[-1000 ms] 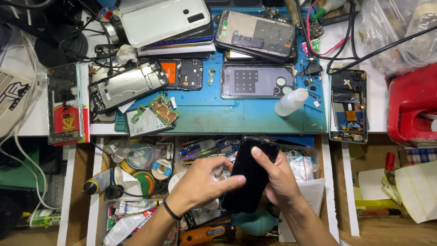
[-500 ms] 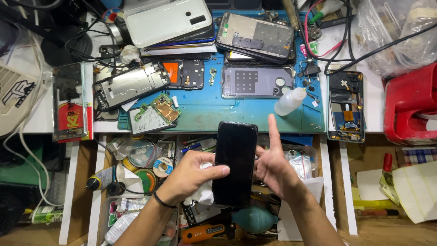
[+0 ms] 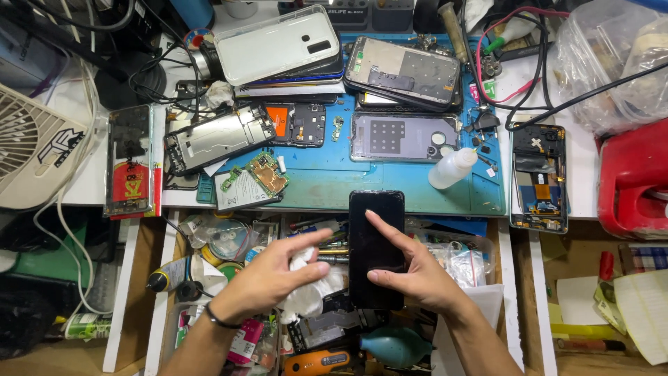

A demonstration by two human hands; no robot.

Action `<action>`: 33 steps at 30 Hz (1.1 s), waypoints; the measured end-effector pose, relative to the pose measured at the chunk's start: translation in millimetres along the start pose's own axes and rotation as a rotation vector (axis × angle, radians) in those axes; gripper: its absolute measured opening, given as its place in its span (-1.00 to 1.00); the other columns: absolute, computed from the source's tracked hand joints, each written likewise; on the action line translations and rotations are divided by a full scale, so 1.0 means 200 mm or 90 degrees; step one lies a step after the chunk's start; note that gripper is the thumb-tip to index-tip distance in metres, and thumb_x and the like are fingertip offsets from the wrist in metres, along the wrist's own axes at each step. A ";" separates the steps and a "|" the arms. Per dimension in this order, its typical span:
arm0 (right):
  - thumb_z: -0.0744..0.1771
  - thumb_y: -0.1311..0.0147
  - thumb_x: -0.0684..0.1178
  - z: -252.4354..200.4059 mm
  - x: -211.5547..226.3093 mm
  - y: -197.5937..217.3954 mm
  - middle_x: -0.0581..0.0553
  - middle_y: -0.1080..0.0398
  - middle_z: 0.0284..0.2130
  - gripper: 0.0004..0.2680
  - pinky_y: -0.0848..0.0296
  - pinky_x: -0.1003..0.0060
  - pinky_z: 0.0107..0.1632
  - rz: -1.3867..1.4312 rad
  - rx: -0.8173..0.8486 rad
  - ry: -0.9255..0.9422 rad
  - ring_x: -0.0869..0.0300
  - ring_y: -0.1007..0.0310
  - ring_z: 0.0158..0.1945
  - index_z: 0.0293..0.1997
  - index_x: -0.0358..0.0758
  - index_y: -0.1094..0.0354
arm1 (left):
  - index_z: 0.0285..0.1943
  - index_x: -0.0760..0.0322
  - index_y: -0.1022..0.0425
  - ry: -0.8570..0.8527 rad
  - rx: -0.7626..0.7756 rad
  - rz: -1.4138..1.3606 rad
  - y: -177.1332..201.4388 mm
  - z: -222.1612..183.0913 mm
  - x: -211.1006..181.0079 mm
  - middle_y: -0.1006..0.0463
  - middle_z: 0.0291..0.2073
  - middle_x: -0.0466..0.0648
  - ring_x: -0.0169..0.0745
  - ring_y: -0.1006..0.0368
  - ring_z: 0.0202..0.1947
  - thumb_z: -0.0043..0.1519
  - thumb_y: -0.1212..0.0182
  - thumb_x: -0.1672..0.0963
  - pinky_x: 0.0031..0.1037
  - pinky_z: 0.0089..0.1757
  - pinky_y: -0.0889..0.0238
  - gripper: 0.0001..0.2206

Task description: The person cleans the screen and edges of a black smartphone using a white tissue. They wipe the device thoroughly, turning it over to clean different sides and the frame. The workspace is cluttered with various disassembled phone parts and tools.

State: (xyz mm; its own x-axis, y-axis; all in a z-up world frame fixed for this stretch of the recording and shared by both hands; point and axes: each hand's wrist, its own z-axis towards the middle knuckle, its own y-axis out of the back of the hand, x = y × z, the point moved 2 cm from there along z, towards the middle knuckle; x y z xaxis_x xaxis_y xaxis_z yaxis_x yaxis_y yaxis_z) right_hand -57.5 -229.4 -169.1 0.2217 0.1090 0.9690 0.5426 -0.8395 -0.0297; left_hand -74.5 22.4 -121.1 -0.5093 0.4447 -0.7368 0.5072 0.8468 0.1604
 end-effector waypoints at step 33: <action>0.28 -0.24 -0.05 0.09 -0.14 0.05 0.02 0.08 0.55 -0.36 0.24 0.14 0.52 -0.074 0.063 -0.079 0.19 0.19 0.60 0.53 0.09 0.09 | -0.14 0.32 -0.73 -0.131 -0.181 -0.216 0.17 0.18 -0.03 -0.77 -0.14 0.01 -0.30 -0.64 -0.16 0.15 -0.38 0.20 -0.58 -0.10 -0.50 -0.86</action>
State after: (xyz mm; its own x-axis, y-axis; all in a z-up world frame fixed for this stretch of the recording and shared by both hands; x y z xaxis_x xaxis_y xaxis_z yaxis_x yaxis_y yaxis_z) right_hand -43.5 -231.5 -201.7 0.2469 0.2723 0.9300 0.6460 -0.7616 0.0515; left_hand -29.0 38.1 -135.6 -0.4503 0.0869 -0.8886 0.1121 0.9929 0.0403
